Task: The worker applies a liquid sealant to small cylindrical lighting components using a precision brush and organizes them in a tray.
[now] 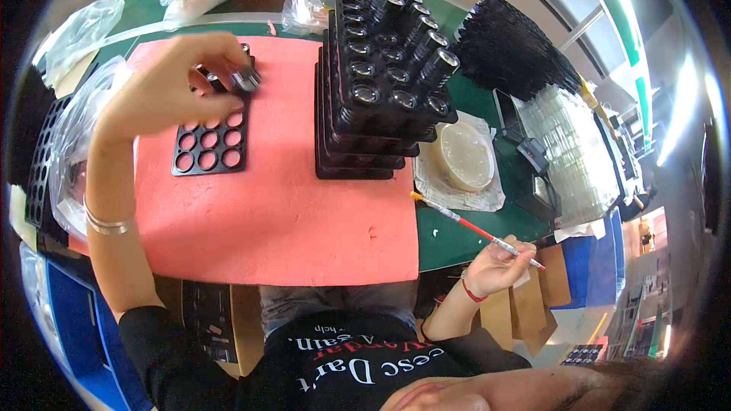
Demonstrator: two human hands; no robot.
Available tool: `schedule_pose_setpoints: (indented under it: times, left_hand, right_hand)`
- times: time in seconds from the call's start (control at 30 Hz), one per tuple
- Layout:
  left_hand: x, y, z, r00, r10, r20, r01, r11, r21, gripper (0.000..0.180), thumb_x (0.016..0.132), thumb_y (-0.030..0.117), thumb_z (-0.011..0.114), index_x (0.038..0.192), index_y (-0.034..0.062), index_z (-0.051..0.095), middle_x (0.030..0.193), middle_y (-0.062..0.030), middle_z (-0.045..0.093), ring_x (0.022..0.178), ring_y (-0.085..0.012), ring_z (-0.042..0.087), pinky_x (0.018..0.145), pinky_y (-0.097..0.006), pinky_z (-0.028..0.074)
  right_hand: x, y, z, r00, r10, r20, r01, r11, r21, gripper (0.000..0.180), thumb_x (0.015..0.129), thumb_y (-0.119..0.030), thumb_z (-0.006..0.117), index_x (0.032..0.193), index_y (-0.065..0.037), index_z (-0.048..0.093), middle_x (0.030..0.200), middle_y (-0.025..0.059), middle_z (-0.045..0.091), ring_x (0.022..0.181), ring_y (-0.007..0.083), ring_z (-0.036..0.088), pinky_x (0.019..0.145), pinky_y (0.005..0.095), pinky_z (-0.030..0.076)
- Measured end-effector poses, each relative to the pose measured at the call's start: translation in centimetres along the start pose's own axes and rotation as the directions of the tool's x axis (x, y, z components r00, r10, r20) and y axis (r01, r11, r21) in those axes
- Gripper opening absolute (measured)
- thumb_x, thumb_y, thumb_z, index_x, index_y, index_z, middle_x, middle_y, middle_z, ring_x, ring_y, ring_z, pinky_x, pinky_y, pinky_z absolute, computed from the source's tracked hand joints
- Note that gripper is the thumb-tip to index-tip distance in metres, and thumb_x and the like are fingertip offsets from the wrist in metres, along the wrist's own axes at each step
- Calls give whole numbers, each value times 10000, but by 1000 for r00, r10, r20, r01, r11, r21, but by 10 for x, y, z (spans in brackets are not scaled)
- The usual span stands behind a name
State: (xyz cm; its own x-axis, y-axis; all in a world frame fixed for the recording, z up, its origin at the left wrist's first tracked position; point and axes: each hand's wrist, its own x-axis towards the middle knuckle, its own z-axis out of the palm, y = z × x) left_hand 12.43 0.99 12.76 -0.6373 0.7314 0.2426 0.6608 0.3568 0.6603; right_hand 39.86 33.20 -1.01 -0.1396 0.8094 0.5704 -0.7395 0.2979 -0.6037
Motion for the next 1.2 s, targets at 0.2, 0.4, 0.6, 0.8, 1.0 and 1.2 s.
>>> schedule_pose_setpoints:
  times: [0.2,0.4,0.6,0.8,1.0,1.2]
  left_hand:
    - [5,-87,-22,932,-14,-363,146,929,339,274,681,129,684,896,-15,594,754,-61,568,662,-152,505,626,-284,429]
    - [2,-88,-21,927,-306,-216,367,854,368,278,625,187,715,777,-35,644,710,-141,625,646,-206,594,617,-297,466]
    - [1,-94,-18,922,-333,-196,386,821,421,289,611,195,727,772,-34,657,724,-159,641,659,-238,618,624,-327,480]
    - [2,-98,-11,909,-343,-237,414,816,404,273,605,197,726,752,-22,653,711,-159,638,652,-250,617,611,-339,472]
    - [5,-100,-10,918,-323,-230,395,789,471,263,595,200,731,714,-15,639,712,-162,633,651,-265,613,606,-352,466]
    - [-3,-77,-18,898,-199,-393,379,803,460,272,661,181,699,856,14,612,815,-138,635,729,-270,611,649,-353,463]
  right_hand:
    - [1,3,-2,1000,-20,-8,20,1000,-2,313,932,-282,448,683,-109,374,540,-31,300,490,67,295,438,189,220]
    - [3,3,-10,994,-25,109,18,998,65,234,935,-268,463,782,-98,514,568,-37,376,512,49,350,433,171,251]
    - [3,5,-12,992,-55,114,49,997,59,231,940,-263,455,797,-96,523,569,-38,379,511,48,341,438,165,254]
    - [3,5,-13,991,-44,127,36,997,62,234,941,-268,454,805,-94,531,568,-38,375,512,48,335,442,171,252]
    - [1,4,-8,994,-18,110,10,997,80,231,939,-267,459,811,-93,539,573,-37,378,511,46,336,451,170,260]
    - [-1,2,1,998,-67,-18,67,998,-4,295,930,-260,441,696,-89,391,528,-18,312,453,77,322,443,189,275]
